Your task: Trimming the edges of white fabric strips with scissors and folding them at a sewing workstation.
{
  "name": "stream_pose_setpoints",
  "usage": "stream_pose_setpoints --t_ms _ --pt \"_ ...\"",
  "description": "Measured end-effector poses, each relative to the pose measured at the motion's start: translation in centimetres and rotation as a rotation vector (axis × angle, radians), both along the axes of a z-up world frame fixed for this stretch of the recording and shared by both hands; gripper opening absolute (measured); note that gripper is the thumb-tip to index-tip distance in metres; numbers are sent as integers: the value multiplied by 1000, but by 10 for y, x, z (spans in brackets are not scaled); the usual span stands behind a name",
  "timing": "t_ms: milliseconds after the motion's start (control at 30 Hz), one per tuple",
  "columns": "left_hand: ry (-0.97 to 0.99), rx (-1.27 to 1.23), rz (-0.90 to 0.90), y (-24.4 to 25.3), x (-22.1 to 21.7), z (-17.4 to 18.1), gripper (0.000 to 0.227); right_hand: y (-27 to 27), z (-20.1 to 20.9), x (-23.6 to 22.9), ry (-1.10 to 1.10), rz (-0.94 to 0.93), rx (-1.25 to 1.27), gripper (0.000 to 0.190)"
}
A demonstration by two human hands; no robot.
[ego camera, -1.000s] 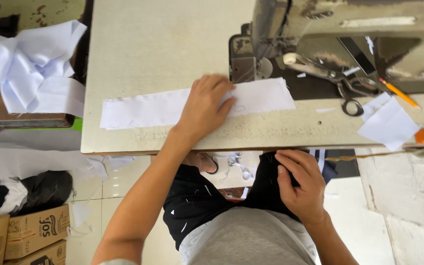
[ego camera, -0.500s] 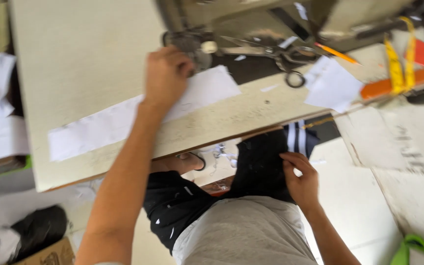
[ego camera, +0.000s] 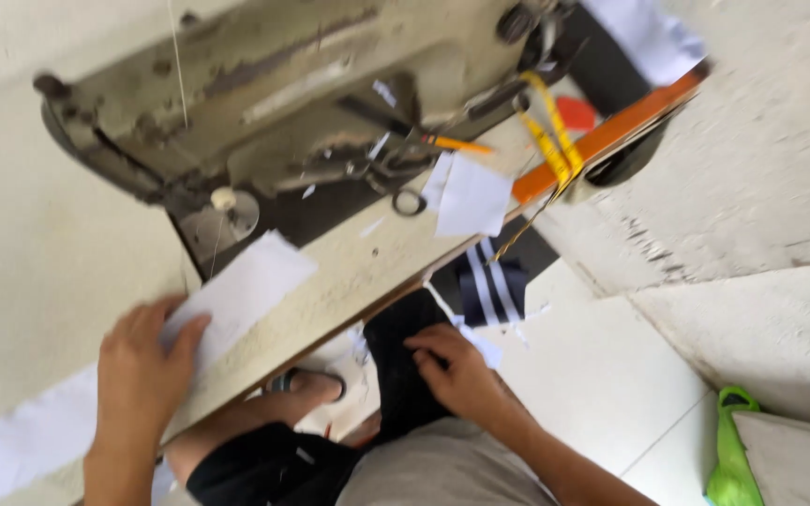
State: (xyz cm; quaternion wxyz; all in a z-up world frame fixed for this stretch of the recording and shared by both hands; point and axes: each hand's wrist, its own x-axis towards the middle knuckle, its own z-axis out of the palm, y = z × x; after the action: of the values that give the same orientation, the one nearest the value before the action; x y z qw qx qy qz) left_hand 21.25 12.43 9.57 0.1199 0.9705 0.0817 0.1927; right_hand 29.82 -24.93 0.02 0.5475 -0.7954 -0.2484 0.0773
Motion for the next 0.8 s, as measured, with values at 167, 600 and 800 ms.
stream_pose_setpoints --t_ms 167,600,800 --pt "231 -134 221 -18 -24 6 30 38 44 -7 100 229 127 21" --pt "-525 -1550 423 -120 -13 85 68 113 104 -44 456 528 68 31" --pt "-814 -1515 344 -56 -7 97 62 105 101 -33 639 629 -42 32"
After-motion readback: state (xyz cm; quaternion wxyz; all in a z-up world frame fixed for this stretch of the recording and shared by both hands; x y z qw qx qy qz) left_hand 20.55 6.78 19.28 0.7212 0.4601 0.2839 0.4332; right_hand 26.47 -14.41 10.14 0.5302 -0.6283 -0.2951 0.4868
